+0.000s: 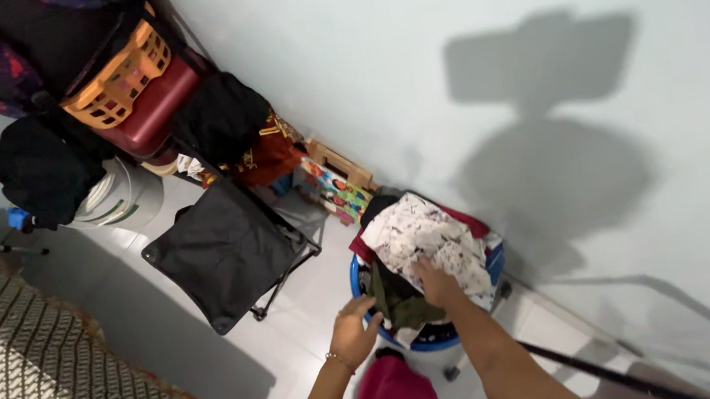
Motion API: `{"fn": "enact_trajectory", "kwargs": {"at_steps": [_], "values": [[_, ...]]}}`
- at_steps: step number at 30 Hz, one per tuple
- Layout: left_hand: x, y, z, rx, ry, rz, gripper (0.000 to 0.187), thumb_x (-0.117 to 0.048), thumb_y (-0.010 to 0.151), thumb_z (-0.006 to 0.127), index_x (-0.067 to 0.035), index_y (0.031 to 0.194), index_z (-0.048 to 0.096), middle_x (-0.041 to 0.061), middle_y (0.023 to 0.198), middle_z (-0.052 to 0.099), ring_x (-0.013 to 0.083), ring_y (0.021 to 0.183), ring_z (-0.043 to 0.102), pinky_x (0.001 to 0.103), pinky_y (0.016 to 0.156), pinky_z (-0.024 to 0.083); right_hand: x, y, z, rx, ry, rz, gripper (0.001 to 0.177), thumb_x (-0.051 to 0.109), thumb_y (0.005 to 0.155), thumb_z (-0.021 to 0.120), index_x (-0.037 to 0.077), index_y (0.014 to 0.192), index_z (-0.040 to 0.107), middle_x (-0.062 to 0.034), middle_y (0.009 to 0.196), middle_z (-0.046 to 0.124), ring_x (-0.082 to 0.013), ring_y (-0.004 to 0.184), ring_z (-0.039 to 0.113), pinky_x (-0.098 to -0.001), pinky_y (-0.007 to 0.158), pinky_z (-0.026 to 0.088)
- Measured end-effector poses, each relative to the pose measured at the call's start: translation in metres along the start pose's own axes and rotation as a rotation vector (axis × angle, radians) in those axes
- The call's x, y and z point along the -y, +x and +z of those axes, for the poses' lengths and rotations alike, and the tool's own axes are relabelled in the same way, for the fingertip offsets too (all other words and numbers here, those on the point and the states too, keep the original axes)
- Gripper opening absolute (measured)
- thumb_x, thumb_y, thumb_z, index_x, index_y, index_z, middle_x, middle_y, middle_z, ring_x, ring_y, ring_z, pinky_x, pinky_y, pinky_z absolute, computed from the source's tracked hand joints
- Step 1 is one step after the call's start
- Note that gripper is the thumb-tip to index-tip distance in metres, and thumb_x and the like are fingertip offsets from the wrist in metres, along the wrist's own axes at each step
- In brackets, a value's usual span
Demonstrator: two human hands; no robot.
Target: The person folds various small clothing items including underwear, socks, and shirts on a patterned ironing board. They place the folded items into a green laundry basket and then into a drawer.
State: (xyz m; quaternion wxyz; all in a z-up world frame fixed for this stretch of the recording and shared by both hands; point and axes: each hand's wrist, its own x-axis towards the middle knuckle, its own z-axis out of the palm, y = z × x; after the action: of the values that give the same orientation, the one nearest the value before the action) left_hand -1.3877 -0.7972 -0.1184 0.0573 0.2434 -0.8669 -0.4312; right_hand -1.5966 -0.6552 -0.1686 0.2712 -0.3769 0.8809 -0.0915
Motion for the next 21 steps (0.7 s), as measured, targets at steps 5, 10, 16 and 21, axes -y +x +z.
{"fn": "enact_trajectory", "kwargs": {"at_steps": [5,10,16,21], "values": [[0.004,0.005,0.022,0.039,-0.035,-0.102,0.038,-0.025,0.090,0.070,-0.005,0.122,0.070,0.018,0.132,0.066,0.0355,0.126,0.059,0.042,0.109,0.044,-0.028,0.011,0.016,-0.071,0.064,0.064,0.039,0.022,0.102,0.050,0.019,0.141,0.057,-0.0186,0.136,0.060,-0.0422,0.116,0.062,-0.0525,0.096,0.050],[-0.013,-0.006,0.009,0.029,-0.125,-0.251,0.042,-0.024,0.091,0.070,-0.006,0.128,0.066,0.017,0.135,0.065,0.0343,0.127,0.060,0.038,0.109,0.045,-0.040,0.043,-0.025,0.078,-0.206,-0.041,0.028,0.031,0.086,0.068,0.010,0.102,0.075,-0.0182,0.106,0.073,-0.0363,0.100,0.070,-0.0481,0.088,0.056],[-0.075,-0.008,-0.047,-0.202,-0.215,-0.125,0.059,-0.025,0.088,0.077,-0.005,0.140,0.057,0.020,0.138,0.063,0.0345,0.129,0.059,0.038,0.110,0.045,0.031,0.060,-0.171,0.304,-0.074,-0.470,0.047,0.043,0.086,0.082,-0.003,0.089,0.071,-0.0197,0.081,0.070,-0.0304,0.078,0.066,-0.0411,0.072,0.052],[-0.113,-0.028,-0.125,-0.308,-0.249,0.292,0.080,-0.026,0.073,0.089,0.003,0.139,0.054,0.026,0.139,0.055,0.0389,0.130,0.050,0.042,0.109,0.037,0.112,-0.003,-0.281,0.567,0.677,-1.003,0.031,0.021,0.088,0.081,-0.002,0.109,0.075,-0.0094,0.115,0.074,-0.0158,0.103,0.067,-0.0319,0.090,0.054]]}}
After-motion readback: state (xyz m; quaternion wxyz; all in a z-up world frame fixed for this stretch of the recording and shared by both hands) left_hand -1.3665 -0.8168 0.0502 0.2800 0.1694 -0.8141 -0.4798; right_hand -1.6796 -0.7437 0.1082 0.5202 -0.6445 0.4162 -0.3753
